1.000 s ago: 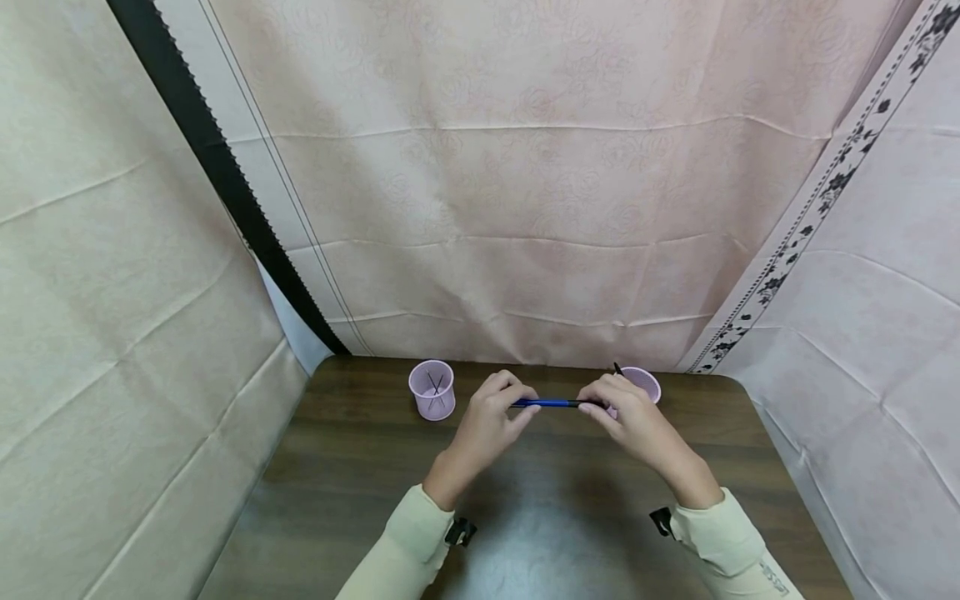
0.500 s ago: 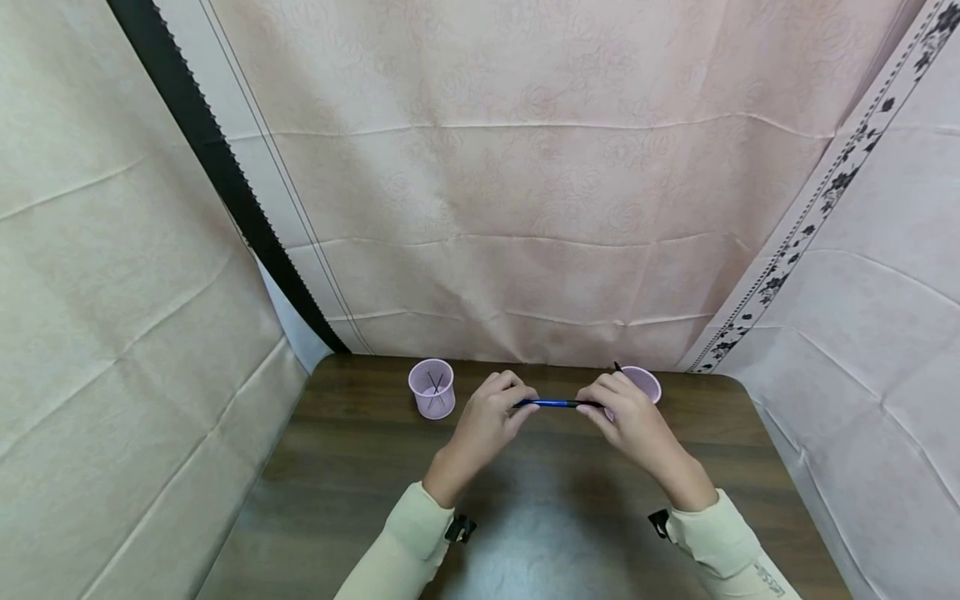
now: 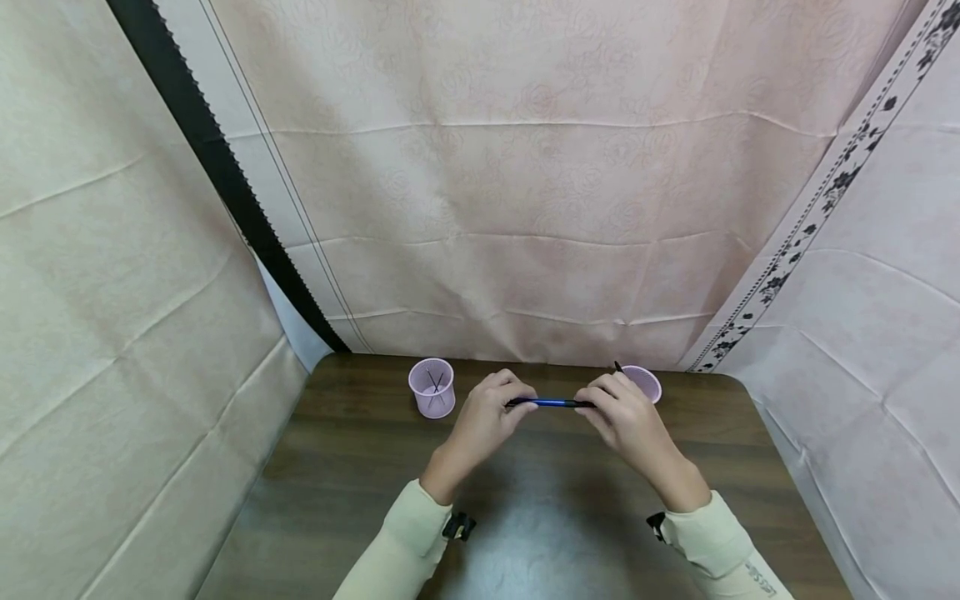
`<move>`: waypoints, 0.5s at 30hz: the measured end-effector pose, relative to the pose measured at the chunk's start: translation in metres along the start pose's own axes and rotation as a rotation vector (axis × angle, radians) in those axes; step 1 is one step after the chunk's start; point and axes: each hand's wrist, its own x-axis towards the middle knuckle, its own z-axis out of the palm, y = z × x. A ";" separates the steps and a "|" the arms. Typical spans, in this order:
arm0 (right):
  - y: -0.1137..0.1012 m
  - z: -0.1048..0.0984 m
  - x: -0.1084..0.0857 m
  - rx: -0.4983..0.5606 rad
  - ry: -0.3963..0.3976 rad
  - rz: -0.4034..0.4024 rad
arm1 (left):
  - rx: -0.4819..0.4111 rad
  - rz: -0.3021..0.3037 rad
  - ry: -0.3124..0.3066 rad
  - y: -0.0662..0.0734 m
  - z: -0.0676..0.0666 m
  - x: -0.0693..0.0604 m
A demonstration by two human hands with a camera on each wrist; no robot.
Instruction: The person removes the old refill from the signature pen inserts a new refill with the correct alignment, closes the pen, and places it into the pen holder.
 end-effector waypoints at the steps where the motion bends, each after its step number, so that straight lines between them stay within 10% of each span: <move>1: 0.000 0.000 -0.001 0.009 -0.006 0.014 | 0.000 -0.004 0.002 0.000 0.000 0.000; 15: -0.001 -0.003 -0.004 0.093 -0.073 0.155 | 0.088 0.034 0.022 0.005 0.003 -0.002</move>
